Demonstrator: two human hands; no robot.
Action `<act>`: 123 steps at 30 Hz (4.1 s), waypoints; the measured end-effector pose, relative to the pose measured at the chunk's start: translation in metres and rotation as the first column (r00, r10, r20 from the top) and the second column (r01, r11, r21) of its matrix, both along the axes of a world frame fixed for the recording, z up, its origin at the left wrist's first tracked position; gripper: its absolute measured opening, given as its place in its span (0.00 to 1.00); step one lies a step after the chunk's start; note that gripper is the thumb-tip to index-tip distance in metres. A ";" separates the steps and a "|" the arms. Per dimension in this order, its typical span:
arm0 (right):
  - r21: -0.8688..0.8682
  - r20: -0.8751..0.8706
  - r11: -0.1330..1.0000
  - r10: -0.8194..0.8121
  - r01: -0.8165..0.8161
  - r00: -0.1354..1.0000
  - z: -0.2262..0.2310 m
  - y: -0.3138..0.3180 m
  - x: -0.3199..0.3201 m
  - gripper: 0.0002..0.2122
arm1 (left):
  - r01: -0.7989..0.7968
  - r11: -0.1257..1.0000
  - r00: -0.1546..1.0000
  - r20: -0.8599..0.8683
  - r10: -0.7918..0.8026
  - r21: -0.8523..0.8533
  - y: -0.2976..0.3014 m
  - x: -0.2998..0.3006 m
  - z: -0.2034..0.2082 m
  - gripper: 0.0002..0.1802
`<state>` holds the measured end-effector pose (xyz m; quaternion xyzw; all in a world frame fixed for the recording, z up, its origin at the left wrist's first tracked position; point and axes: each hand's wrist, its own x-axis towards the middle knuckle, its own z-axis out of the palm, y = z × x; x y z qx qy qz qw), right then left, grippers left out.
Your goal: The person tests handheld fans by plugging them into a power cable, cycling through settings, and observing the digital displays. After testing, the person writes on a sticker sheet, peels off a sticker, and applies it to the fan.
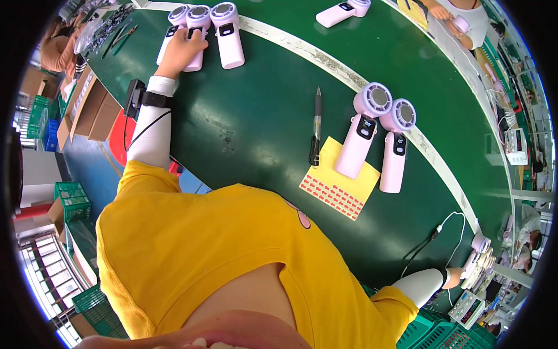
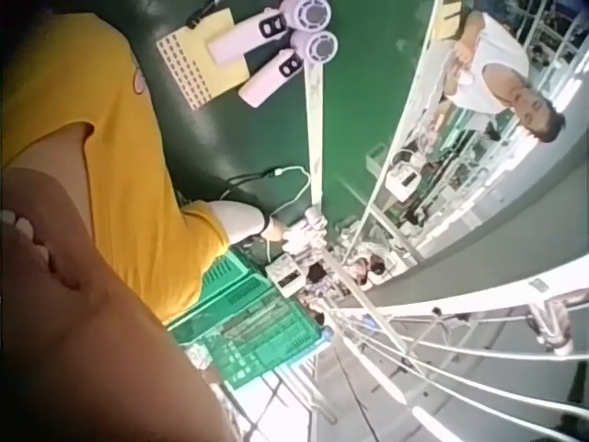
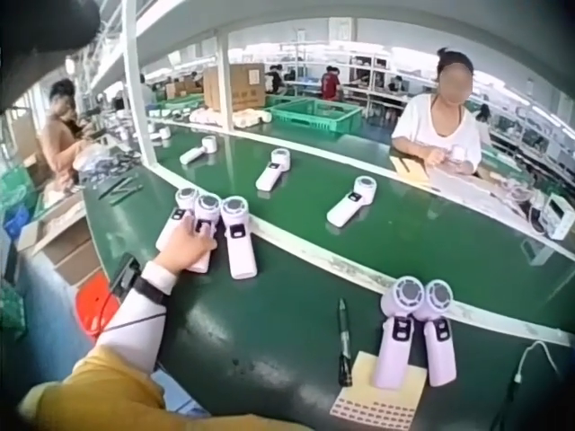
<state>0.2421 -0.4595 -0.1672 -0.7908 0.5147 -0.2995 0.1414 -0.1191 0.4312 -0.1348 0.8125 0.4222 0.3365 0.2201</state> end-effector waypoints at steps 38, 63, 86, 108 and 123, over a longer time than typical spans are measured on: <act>0.181 0.181 0.983 -0.007 -0.026 0.983 0.036 0.103 -0.049 0.14 | -0.439 0.793 0.657 -0.451 0.604 0.422 0.133 -0.018 -0.023 0.42; 0.069 0.096 0.994 0.080 -0.087 0.992 0.009 0.058 -0.032 0.18 | 0.471 0.842 0.862 -0.341 -0.375 0.264 -0.168 0.288 0.004 0.24; 0.033 0.031 0.996 -0.084 0.083 0.996 0.015 0.080 -0.033 0.11 | 0.305 0.841 0.934 -0.315 -0.171 0.448 0.080 0.329 -0.055 0.17; 0.306 0.605 0.952 -0.179 -0.019 0.776 0.031 0.104 -0.048 0.15 | 0.929 -0.352 -0.177 0.970 -0.166 0.109 -0.210 0.162 0.183 0.27; -0.143 0.850 0.600 0.481 -0.787 0.213 0.211 0.235 -0.067 0.14 | 0.964 -0.221 -0.225 0.893 -0.389 0.147 -0.244 0.136 0.186 0.28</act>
